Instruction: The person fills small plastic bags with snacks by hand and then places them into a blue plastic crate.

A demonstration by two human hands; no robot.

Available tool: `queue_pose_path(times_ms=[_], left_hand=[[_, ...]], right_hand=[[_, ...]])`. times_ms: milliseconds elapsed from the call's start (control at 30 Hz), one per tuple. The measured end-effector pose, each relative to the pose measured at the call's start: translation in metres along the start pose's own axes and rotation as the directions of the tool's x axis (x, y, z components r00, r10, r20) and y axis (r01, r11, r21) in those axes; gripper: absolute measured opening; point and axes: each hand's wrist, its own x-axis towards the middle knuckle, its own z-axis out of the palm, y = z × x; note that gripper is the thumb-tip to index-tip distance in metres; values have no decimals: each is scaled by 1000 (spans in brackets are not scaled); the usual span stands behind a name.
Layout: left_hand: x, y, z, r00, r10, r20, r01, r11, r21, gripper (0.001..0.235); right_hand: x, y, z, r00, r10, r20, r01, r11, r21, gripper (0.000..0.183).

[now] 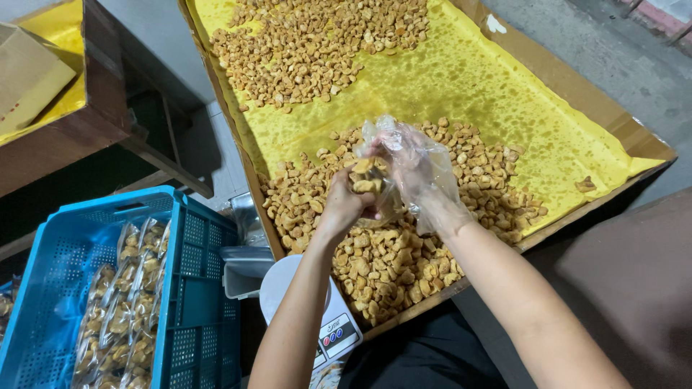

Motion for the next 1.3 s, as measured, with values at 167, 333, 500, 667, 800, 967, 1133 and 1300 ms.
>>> queue_pose_path(times_ms=[167,333,500,667,800,967,1133,1300], left_hand=[[-6,0,-6,1000,-25,19,27,998,-61,66],[3,-18,-12,998,-67,-7,66,994,-87,42],[1,-14,-22,996,-44,80,46,999,-27,47],[-8,6,-20,995,-71,68,66,994,84,59],[-42,33,-33,1000,22,13,-25,950,312,52],[-55,35,-54,997,80,-23,-64,907,416,36],[-68,23,-65,995,35,-88,-2,939,343,37],[-59,24,-75,996,43,-83,-23,974,224,42]], right_hand=[[-3,-44,9,993,-52,105,35,987,158,26],[-12,-104,37,956,63,287,93,862,-498,45],[-15,-164,64,872,474,121,-28,295,-955,51],[-10,-168,52,945,287,158,98,213,-972,67],[-24,-163,30,978,155,142,32,559,-828,67],[-50,-105,3,695,718,38,-449,475,-757,67],[-72,-42,30,525,842,-122,-60,-106,-993,95],[-93,4,13,522,842,-136,58,-194,-979,70]])
